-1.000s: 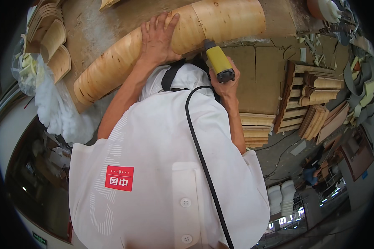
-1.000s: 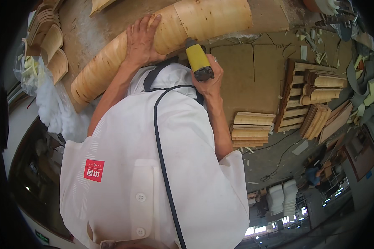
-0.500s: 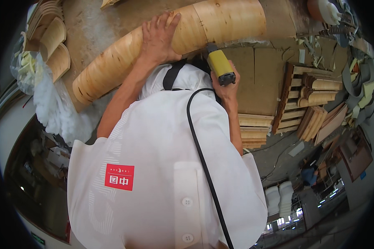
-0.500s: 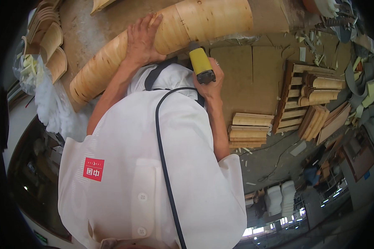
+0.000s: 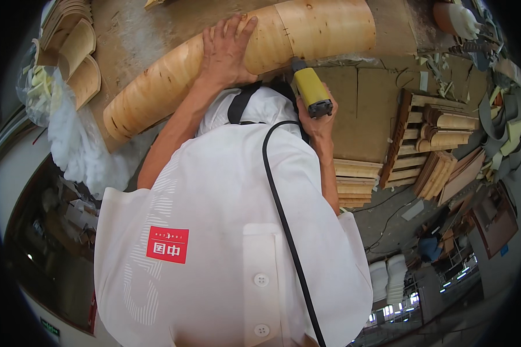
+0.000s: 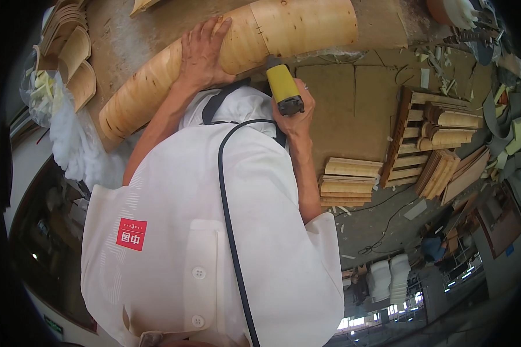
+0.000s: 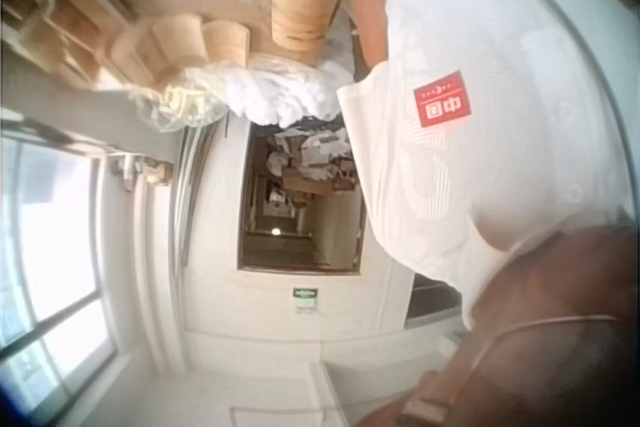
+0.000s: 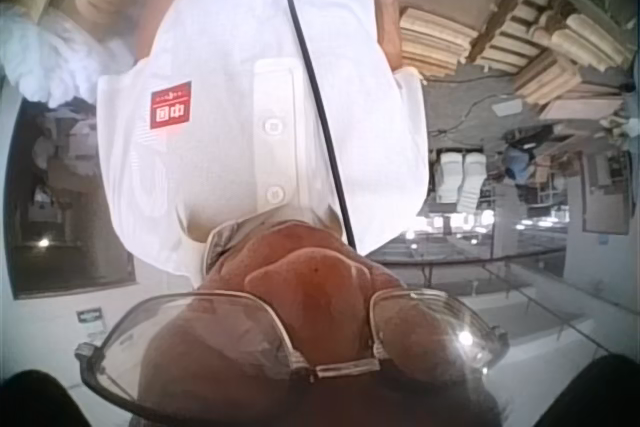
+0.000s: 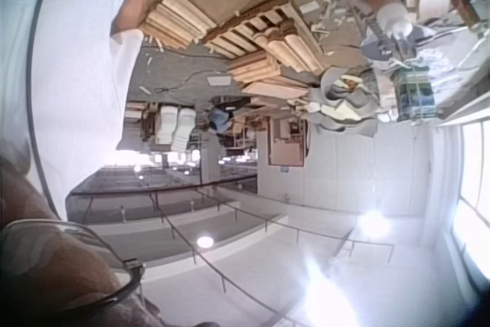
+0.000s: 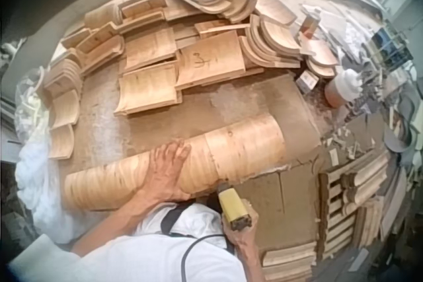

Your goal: Nailing curved wood panels together using a pneumatic nail gun in a furniture workshop.

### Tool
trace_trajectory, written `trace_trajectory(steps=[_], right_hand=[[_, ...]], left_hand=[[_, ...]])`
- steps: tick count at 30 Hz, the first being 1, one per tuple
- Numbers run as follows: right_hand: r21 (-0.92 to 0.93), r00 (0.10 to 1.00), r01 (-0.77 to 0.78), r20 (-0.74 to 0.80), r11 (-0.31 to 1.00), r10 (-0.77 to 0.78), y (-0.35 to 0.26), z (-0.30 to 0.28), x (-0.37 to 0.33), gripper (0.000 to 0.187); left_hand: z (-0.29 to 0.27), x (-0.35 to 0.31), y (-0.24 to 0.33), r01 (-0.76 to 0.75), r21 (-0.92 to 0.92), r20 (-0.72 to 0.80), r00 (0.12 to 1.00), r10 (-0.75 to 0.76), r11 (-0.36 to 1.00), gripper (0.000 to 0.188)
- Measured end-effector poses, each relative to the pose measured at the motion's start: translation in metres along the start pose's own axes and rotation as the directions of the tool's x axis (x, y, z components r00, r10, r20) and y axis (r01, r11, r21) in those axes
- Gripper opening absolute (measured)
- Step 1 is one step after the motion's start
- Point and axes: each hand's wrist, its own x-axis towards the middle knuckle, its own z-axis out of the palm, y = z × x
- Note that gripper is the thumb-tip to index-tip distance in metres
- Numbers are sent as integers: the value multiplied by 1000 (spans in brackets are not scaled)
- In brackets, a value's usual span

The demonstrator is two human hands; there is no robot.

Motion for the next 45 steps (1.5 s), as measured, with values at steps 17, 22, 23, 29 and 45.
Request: trace_trajectory(steps=[17,22,23,29,45], right_hand=[[-18,999,-21,-27,1000,20,5,-6,-11,31],[-4,999,-34,-5,999,34,5,-3,-7,32],[7,999,-35,-4,999,35,7,-2,-7,31],[-20,1000,-19,1,1000,19,9,-1,-6,32],[-25,1000,-1,-5,1000,1,13,-6,-14,34]], left_hand=[[-2,0,-2,-7,11,8,1000,7,1000,115],[-2,0,-2,4,-5,15,1000,-4,1000,116],[-3,0,-2,6,-3,15,1000,-6,1000,116],[-1,1,0,9,18,27,1000,-9,1000,118],[0,1,-3,-24,5,-17,1000,24,1000,123]])
